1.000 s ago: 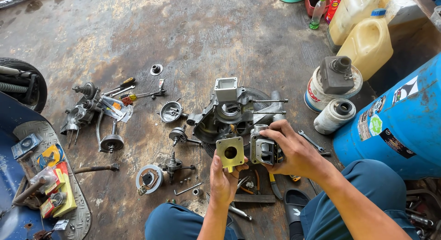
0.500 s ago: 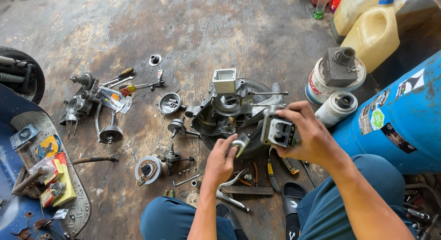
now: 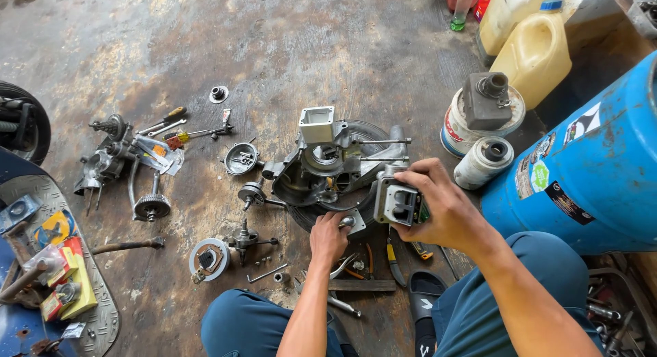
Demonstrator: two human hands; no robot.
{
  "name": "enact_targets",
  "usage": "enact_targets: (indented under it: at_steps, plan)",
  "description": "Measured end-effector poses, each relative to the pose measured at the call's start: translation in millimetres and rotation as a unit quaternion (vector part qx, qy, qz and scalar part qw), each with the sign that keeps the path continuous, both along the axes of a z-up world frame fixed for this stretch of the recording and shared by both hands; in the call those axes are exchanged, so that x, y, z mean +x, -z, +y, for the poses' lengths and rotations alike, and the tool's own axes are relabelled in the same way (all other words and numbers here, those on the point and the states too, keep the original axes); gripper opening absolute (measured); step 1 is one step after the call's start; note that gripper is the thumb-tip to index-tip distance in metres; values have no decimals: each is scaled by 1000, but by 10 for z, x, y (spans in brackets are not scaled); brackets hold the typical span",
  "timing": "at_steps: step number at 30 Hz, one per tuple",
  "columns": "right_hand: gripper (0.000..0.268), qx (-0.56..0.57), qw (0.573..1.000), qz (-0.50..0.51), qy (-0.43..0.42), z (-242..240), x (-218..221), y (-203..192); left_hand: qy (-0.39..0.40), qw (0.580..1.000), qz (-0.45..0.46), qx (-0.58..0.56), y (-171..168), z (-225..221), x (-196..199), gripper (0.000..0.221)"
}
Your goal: Inspecting and fitting a reed valve and intake manifold during a motorcycle engine repair.
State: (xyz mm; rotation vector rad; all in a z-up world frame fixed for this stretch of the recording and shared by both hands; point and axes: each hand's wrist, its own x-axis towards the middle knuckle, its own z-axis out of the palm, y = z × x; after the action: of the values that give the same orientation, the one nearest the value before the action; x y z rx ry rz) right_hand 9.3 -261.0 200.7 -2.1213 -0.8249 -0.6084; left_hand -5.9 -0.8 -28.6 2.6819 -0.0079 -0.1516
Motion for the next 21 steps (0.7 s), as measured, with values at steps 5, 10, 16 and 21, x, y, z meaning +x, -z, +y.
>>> enact_targets:
  at_steps: [5,10,16,21]
  plan:
    - [76,-2,1000,-3,-21,83,-13,5,15,999,40,15,165,36,-3,43]
    - [77,3,1000,0,-27,124,-21,-8,20,998,42,34,159,12,-8,49]
    - [75,-1,1000,-6,-23,122,-26,1,30,998,50,26,-42,-12,-42,52]
    - [75,0,1000,-1,-25,126,-27,-16,28,997,65,19,-129,-37,-29,69]
